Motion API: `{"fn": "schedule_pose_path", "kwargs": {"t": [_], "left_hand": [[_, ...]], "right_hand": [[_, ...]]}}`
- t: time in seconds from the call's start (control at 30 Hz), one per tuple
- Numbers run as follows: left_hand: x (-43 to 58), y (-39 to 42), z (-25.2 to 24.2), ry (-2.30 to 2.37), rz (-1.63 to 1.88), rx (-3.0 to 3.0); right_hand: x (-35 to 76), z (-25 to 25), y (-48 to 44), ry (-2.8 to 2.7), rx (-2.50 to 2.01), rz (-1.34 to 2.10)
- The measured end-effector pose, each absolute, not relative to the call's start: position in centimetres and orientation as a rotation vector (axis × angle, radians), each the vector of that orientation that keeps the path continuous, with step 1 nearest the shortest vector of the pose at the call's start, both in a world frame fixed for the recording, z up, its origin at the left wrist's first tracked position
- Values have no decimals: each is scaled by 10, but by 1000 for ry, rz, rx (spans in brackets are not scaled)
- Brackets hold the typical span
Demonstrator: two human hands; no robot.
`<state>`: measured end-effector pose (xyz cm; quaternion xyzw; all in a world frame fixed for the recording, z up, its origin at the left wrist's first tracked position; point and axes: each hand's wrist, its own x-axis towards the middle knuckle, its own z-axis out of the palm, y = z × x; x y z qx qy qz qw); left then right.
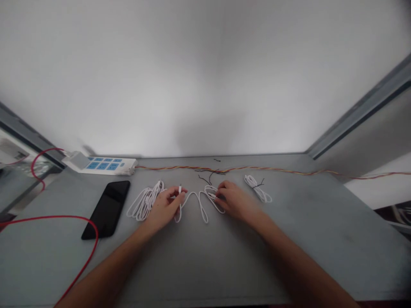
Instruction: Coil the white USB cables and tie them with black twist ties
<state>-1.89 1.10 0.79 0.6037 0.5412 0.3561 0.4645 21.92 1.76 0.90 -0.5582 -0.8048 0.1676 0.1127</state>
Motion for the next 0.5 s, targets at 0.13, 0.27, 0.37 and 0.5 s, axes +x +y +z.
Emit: {"fn": "schedule_pose_path", "kwargs": {"t": [0.13,0.27,0.37,0.5], "left_hand": [[-18,11,8,1302,965,1389],[-19,12,11,1260,1144,1288],[-22,11,13,1228,1239,1229],[-25,11,12,1188,1343,1158]], "right_hand": [[222,9,17,-2187,-1536,680],[227,12,19,-1952,-1539,859],[230,19,21,-1791,-1542,1023],[233,26,22,-1553,-1373,1263]]}}
